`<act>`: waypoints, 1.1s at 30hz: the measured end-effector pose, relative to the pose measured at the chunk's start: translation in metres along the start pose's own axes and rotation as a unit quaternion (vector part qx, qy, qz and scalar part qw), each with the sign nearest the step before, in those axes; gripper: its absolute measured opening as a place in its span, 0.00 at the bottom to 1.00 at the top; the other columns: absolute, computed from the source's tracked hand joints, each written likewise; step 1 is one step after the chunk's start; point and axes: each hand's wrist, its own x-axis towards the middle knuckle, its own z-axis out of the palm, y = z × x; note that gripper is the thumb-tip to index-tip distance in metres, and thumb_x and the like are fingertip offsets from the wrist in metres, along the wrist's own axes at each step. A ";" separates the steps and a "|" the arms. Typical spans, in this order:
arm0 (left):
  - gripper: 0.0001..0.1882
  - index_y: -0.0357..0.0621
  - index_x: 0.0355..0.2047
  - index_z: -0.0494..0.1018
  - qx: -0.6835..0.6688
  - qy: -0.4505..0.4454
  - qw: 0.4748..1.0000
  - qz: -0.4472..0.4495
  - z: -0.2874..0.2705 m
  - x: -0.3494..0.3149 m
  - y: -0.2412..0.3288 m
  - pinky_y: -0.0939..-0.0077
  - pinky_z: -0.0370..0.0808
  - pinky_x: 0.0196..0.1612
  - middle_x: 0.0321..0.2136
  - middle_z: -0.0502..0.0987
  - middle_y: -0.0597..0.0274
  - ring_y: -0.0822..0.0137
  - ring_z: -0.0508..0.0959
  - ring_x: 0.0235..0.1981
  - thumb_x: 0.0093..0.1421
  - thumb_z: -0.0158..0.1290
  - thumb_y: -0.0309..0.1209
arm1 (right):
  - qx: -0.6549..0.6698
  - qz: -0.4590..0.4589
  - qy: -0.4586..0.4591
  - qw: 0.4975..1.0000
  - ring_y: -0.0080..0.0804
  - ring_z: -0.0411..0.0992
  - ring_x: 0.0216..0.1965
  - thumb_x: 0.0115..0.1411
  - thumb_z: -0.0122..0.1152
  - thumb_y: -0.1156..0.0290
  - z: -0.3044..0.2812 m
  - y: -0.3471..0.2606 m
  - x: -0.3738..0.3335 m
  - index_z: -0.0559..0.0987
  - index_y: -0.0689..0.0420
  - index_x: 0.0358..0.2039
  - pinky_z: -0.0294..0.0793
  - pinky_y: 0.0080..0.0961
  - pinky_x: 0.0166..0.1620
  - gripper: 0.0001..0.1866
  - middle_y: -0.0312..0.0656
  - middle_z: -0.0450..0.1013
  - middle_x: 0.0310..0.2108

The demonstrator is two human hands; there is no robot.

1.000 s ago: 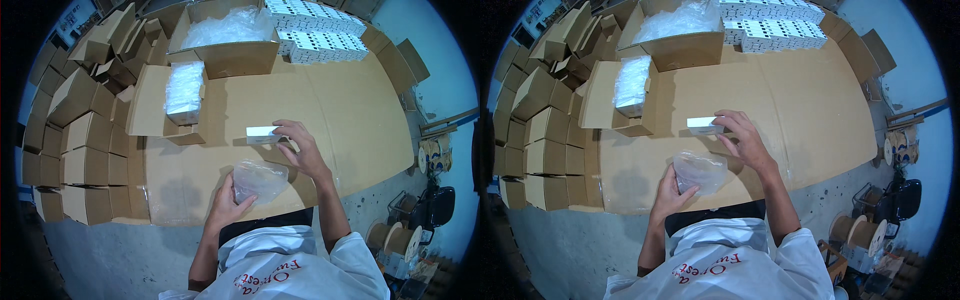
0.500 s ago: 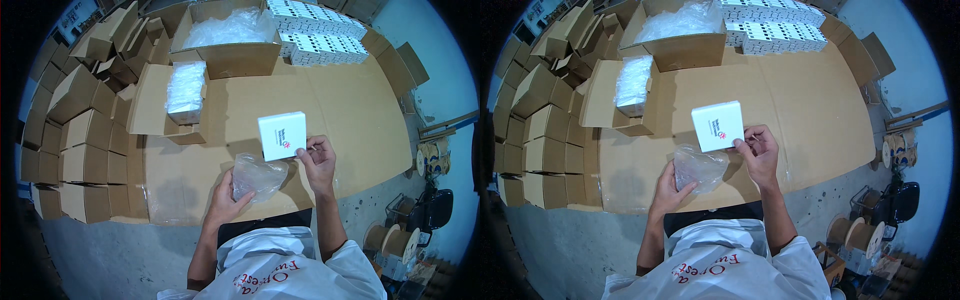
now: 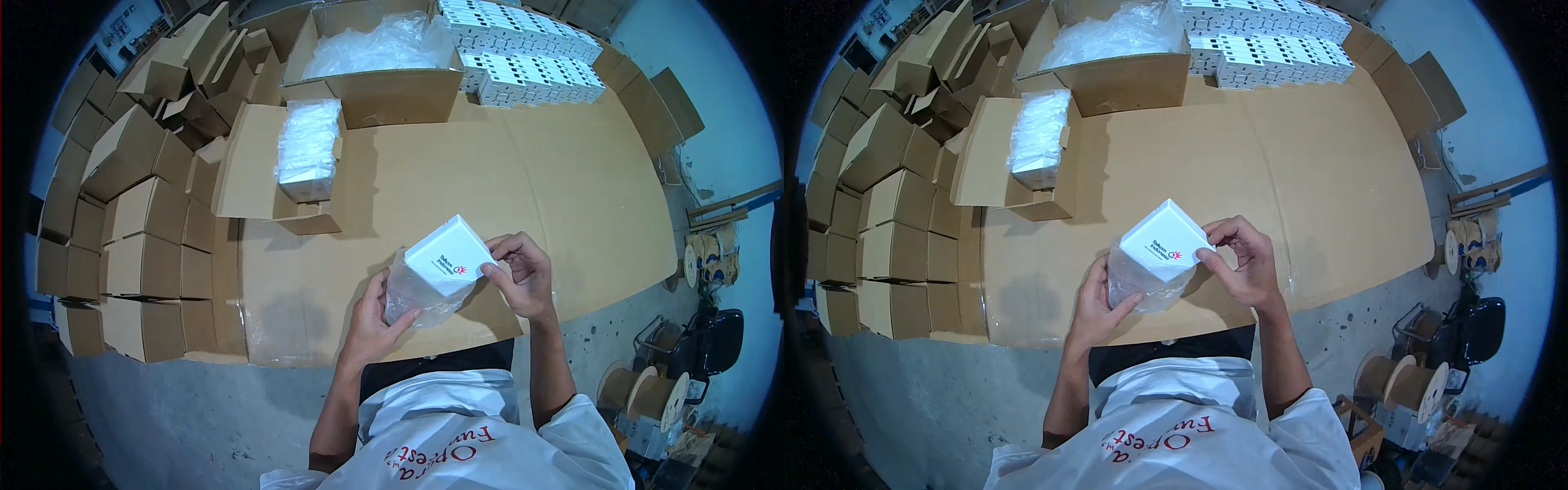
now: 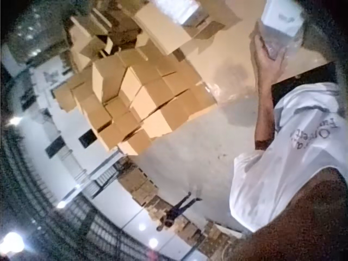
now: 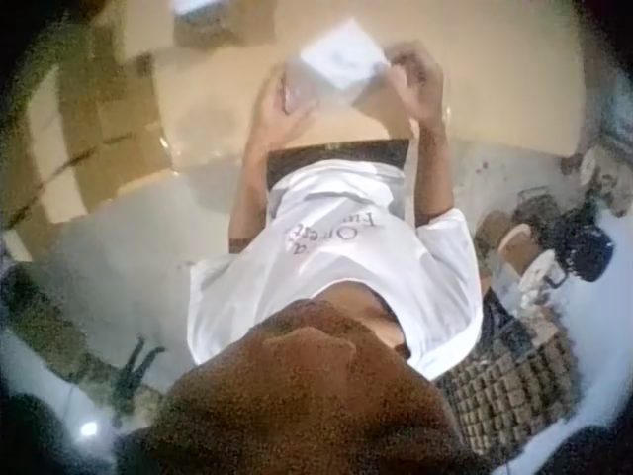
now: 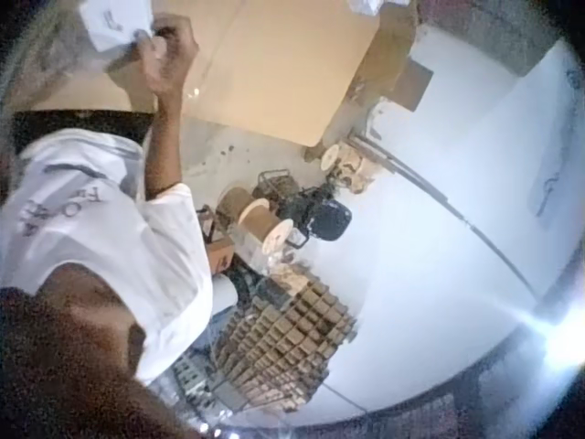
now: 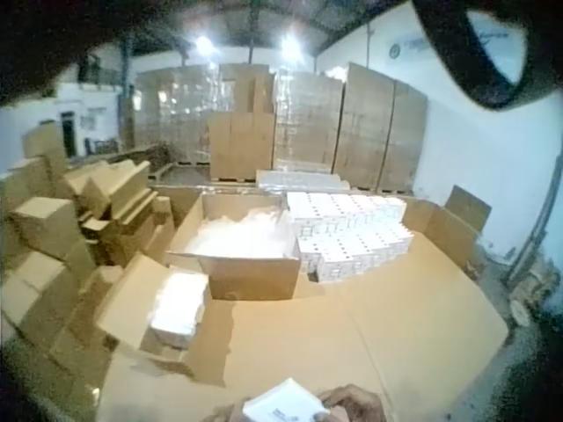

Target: Placing small product boxes into plastic bags and then into larger cardboard cartons.

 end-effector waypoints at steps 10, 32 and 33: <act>0.32 0.31 0.62 0.61 -0.105 0.026 0.994 -0.001 0.010 0.004 -0.002 0.71 0.74 0.57 0.53 0.73 0.52 0.65 0.75 0.54 0.60 0.62 0.21 | -0.125 0.015 -0.078 0.989 0.31 0.79 0.36 0.54 0.70 0.79 0.007 -0.004 0.011 0.78 0.62 0.31 0.77 0.27 0.43 0.08 0.42 0.80 0.31; 0.20 0.39 0.54 0.68 -0.213 0.172 0.959 0.067 0.024 0.029 0.005 0.77 0.76 0.52 0.44 0.76 0.61 0.70 0.77 0.50 0.63 0.59 0.18 | 0.116 0.147 0.063 0.980 0.22 0.75 0.42 0.60 0.67 0.83 0.036 0.018 -0.034 0.71 0.58 0.50 0.75 0.21 0.46 0.20 0.38 0.77 0.41; 0.19 0.39 0.53 0.68 -0.230 0.180 0.954 0.066 0.026 0.030 0.005 0.76 0.77 0.52 0.42 0.78 0.61 0.68 0.78 0.49 0.63 0.59 0.18 | 0.116 0.147 0.063 0.980 0.22 0.75 0.42 0.60 0.67 0.83 0.035 0.017 -0.035 0.71 0.58 0.50 0.75 0.21 0.46 0.20 0.38 0.77 0.41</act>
